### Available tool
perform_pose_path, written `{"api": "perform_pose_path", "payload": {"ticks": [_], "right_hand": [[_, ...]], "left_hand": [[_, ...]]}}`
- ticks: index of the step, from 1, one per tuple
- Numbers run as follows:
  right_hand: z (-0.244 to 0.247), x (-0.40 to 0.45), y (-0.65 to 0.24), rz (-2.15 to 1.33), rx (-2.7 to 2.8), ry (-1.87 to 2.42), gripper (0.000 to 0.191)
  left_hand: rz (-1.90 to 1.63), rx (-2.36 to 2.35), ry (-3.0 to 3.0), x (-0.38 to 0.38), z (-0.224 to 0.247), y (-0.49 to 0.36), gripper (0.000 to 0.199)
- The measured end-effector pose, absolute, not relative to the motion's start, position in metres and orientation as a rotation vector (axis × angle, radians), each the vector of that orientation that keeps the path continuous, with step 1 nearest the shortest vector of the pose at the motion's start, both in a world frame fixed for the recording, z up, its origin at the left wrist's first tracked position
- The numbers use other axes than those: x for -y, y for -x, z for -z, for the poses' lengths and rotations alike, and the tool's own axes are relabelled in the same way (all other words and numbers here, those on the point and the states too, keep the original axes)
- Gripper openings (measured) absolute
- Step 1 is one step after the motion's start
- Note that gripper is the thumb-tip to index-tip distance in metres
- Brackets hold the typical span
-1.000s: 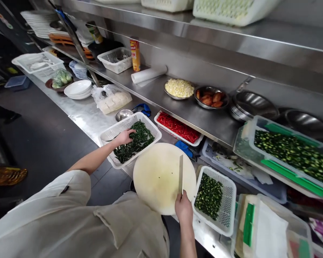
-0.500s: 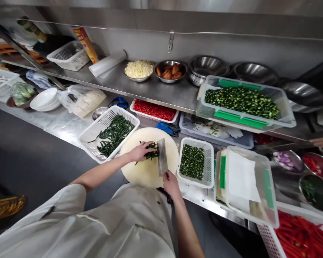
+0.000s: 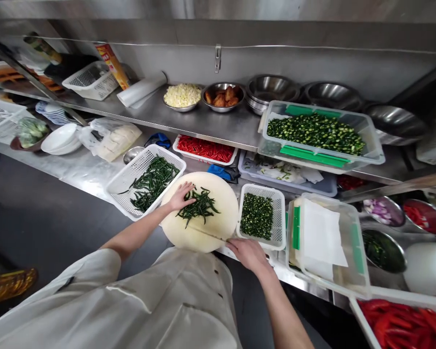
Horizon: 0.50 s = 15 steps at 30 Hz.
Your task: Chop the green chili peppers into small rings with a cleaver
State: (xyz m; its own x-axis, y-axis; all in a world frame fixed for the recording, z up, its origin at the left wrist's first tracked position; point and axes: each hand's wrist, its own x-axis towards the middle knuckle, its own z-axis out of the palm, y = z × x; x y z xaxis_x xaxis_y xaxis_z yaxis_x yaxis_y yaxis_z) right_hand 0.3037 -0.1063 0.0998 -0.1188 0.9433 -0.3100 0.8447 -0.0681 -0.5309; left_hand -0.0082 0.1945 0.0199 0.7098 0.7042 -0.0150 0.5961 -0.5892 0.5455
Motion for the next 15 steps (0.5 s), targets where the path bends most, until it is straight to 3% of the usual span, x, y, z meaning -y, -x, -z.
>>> {"api": "perform_pose_path", "payload": {"ticks": [4, 8, 15], "right_hand": [[-0.112, 0.043, -0.271, -1.004, 2.482, 1.751, 0.027], [-0.113, -0.007, -0.259, -1.115, 2.401, 1.749, 0.022], [-0.11, -0.001, -0.283, -1.006, 2.248, 1.982, 0.033]], "left_hand": [[-0.194, -0.788, -2.408, -0.201, -0.016, -0.023, 0.073], [-0.307, -0.58, -2.406, -0.197, -0.014, -0.007, 0.052], [-0.468, -0.767, -2.361, -0.181, -0.02, 0.041, 0.047]]}}
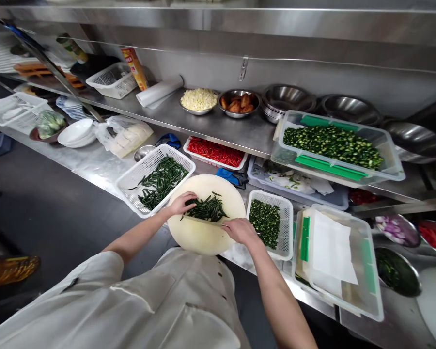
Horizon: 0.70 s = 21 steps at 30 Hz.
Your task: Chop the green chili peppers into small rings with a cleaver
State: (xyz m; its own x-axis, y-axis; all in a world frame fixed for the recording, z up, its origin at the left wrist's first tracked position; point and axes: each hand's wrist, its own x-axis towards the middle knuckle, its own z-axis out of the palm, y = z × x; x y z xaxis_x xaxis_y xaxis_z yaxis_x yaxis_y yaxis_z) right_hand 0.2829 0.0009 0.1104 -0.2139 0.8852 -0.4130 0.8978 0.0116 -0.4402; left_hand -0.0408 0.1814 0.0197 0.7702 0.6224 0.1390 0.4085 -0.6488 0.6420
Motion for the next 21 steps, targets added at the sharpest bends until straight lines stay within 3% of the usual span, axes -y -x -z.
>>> {"api": "perform_pose_path", "payload": {"ticks": [4, 9, 15, 21], "right_hand": [[-0.112, -0.002, -0.279, 0.913, -2.291, -1.802, 0.036], [-0.11, -0.009, -0.286, 0.786, -2.299, -1.854, 0.036], [-0.105, 0.014, -0.297, 0.959, -2.283, -1.954, 0.029], [-0.109, -0.02, -0.27, 0.809, -2.42, -1.755, 0.026]], "left_hand": [[-0.458, -0.725, -2.355, -0.184, -0.025, 0.021, 0.057], [-0.338, -0.459, -2.321, -0.189, -0.029, 0.02, 0.043], [-0.378, -0.62, -2.309, -0.199, -0.049, 0.045, 0.043], [-0.226, -0.753, -2.436, -0.204, -0.039, -0.048, 0.066]]}}
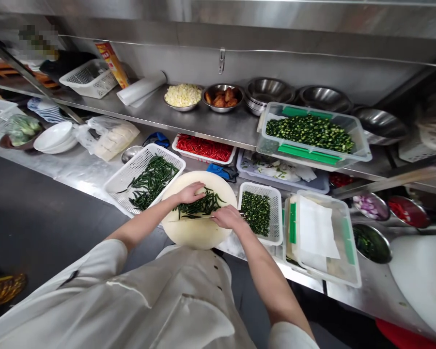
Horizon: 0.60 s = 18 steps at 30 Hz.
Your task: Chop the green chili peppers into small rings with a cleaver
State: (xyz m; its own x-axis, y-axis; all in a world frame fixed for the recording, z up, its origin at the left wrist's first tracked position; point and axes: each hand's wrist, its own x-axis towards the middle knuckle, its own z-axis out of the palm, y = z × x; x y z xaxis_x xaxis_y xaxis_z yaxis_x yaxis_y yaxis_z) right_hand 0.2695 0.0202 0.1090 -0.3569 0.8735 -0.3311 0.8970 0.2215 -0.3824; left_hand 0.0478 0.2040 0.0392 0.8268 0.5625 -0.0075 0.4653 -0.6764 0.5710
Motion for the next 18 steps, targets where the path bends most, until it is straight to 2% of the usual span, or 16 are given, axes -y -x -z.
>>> {"api": "perform_pose_path", "payload": {"ticks": [3, 8, 13, 18], "right_hand": [[-0.118, -0.021, -0.266, 0.726, -2.419, -1.767, 0.028], [-0.125, 0.041, -0.308, 0.799, -2.313, -2.127, 0.038], [-0.106, 0.096, -0.315, 0.753, -1.64, -2.7, 0.049], [-0.083, 0.095, -0.238, 0.879, -1.362, -2.871, 0.045]], "left_hand": [[-0.121, -0.653, -2.476, -0.204, -0.035, -0.076, 0.072], [-0.141, -0.674, -2.355, -0.216, -0.046, -0.047, 0.062], [-0.256, -0.829, -2.297, -0.197, -0.037, -0.032, 0.055], [-0.446, -1.254, -2.272, -0.136, -0.002, -0.083, 0.076]]}}
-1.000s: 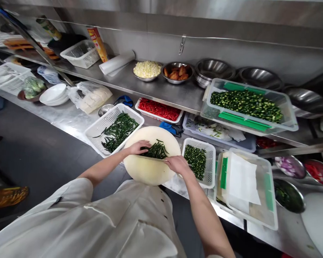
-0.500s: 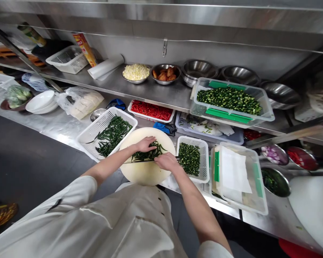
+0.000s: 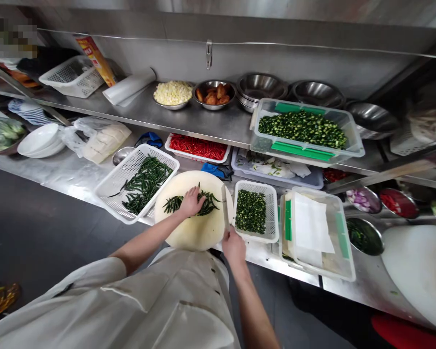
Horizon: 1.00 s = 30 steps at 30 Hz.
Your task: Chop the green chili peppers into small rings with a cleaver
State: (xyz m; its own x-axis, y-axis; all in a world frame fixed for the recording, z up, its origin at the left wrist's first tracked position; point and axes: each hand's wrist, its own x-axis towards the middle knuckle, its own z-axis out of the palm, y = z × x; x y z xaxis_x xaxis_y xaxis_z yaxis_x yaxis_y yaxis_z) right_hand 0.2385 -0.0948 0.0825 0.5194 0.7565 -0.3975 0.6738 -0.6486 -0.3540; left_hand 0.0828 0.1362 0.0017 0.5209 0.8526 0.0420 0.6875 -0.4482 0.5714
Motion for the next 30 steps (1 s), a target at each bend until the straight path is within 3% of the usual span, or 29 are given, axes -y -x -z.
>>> {"api": "perform_pose_path", "payload": {"ticks": [7, 11, 17, 25, 30], "right_hand": [[-0.074, 0.093, -0.191, -0.955, 1.076, 2.276, 0.04], [-0.075, 0.106, -0.215, -0.847, 1.003, 2.315, 0.042], [-0.074, 0.117, -0.235, -0.914, 1.05, 2.39, 0.044], [-0.073, 0.093, -0.229, -0.971, 1.081, 2.42, 0.049], [-0.085, 0.087, -0.26, -0.985, 1.233, 2.417, 0.044]], "left_hand": [[-0.268, -1.26, -2.453, -0.094, 0.002, -0.116, 0.087], [-0.173, -0.887, -2.619, -0.115, -0.011, -0.099, 0.098], [-0.076, -0.379, -2.631, -0.163, -0.022, -0.053, 0.09], [-0.133, -1.091, -2.682, -0.102, -0.008, -0.109, 0.09], [-0.069, -0.876, -2.785, -0.096, -0.004, -0.116, 0.067]]}}
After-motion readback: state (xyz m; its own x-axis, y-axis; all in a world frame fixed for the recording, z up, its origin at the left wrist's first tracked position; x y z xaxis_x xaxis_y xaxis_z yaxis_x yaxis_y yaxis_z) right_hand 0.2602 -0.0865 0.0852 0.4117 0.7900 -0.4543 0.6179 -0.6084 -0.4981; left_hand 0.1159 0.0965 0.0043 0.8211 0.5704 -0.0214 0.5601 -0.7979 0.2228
